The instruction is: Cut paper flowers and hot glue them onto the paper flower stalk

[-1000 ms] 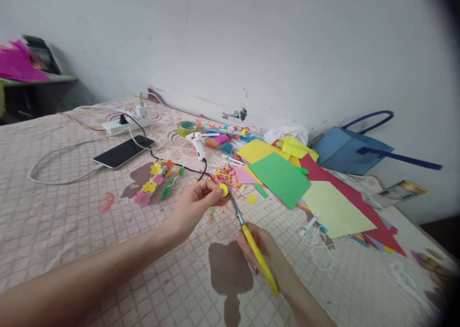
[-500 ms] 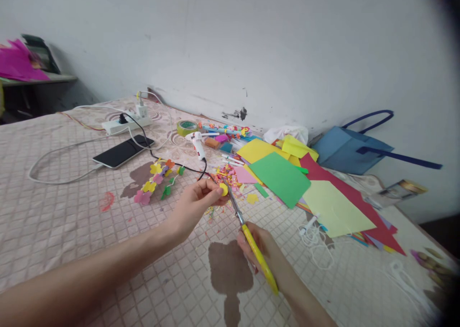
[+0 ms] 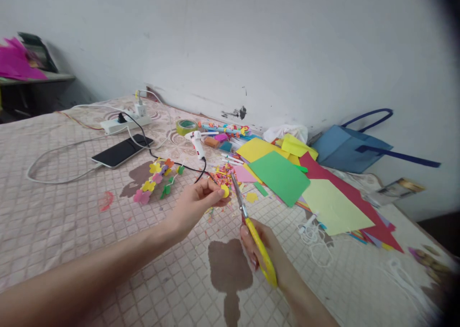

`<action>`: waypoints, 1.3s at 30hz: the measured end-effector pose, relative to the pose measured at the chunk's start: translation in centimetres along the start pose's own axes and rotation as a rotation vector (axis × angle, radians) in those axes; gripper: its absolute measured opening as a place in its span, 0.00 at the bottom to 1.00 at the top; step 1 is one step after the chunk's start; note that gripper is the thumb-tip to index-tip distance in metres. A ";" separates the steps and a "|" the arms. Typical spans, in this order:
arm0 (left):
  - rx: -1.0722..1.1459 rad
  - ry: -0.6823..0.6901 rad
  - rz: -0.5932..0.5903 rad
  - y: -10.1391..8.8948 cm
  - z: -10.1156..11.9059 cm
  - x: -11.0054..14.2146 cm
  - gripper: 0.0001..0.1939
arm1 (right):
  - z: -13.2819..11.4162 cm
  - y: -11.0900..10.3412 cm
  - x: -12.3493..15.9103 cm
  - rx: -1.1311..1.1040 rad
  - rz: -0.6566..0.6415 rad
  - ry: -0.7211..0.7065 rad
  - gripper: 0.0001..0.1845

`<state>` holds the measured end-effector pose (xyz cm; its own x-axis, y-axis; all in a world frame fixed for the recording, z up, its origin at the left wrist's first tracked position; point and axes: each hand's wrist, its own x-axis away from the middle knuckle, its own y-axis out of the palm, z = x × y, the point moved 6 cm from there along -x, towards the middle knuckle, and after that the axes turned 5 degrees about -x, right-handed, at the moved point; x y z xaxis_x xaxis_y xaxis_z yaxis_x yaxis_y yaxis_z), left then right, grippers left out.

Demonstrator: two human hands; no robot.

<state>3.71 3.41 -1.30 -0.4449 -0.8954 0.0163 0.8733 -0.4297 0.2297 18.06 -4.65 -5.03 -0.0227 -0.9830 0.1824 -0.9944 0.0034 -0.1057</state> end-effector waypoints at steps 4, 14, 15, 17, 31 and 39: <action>-0.129 -0.141 -0.212 1.6 -1.4 0.6 0.11 | -0.3 -0.7 -0.2 -0.125 0.052 0.013 0.22; -0.493 -0.089 -0.445 3.3 -3.0 2.0 0.06 | -1.2 -0.6 -0.4 -0.030 0.022 -0.073 0.11; -0.512 -0.075 -0.444 3.3 -3.0 2.0 0.06 | -1.2 -0.5 -0.4 -0.011 0.026 -0.069 0.10; -0.550 -0.049 -0.427 3.1 -2.8 1.8 0.05 | -1.1 -0.5 -0.4 0.016 0.039 -0.064 0.09; -0.140 -0.309 -0.303 3.0 -4.2 1.6 0.14 | -1.1 -1.1 -0.4 -0.103 0.151 -0.112 0.12; -0.122 -0.304 -0.266 2.9 -4.1 1.5 0.10 | -0.4 -0.9 -0.6 -0.146 0.128 -0.064 0.12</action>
<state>6.37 0.36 -4.58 -0.6801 -0.6844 0.2626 0.7293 -0.6680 0.1480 18.91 -4.02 -4.69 -0.1475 -0.9826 0.1133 -0.9884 0.1507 0.0195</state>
